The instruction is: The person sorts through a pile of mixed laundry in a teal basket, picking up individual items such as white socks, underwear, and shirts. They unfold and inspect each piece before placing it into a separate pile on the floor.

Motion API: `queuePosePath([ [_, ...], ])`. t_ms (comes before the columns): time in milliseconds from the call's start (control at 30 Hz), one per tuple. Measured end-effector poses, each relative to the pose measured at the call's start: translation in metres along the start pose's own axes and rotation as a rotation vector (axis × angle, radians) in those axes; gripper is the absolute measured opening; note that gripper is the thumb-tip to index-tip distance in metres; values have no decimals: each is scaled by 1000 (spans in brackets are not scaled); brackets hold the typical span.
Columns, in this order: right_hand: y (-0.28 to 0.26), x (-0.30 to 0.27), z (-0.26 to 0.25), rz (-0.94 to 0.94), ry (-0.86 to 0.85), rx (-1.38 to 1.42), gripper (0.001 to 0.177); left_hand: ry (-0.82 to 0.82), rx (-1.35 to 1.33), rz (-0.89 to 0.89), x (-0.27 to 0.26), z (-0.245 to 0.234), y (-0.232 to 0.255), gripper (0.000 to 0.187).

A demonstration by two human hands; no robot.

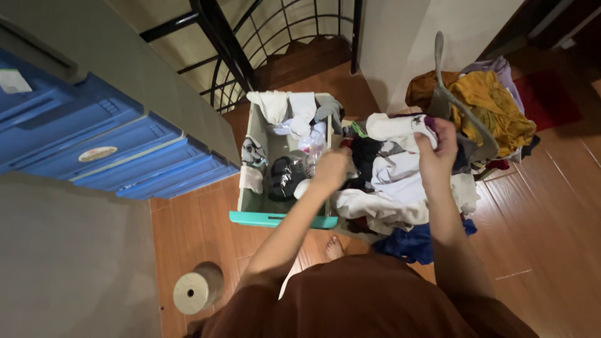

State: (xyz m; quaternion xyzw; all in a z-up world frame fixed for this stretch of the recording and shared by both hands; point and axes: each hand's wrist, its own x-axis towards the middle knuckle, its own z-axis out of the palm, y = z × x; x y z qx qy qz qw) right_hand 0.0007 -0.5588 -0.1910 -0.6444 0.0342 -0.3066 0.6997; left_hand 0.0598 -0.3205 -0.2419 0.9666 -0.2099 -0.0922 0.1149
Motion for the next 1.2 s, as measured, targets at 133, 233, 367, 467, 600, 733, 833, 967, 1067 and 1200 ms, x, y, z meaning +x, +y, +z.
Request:
queuePosePath([
  [133,32,1,3,201,-9,25,26,13,523,90,43,109,2,56],
  [233,59,8,-6,231,1,7,27,72,347,26,48,137,8,57],
  [367,99,33,-15,-77,-76,-58,30,246,-88,78,22,105,39,65],
  [467,116,35,13,-224,-164,-287,35,-53,-536,-342,0,70,72,61],
  [600,120,35,34,-39,-954,-476,24,262,-628,-360,-14,70,83,40],
  [733,118,49,23,143,-915,-645,45,392,-665,-340,-24,87,73,29],
  [833,122,56,3,255,-1070,-629,40,484,-749,-262,-42,87,74,25],
  [967,105,57,-18,398,-1072,-54,31,640,-760,-406,-57,78,75,24],
  [1067,75,64,-32,573,-974,110,26,802,-1139,-217,-63,60,71,29],
  [1200,50,63,-26,728,-813,361,27,795,-1154,-286,-54,24,79,26],
])
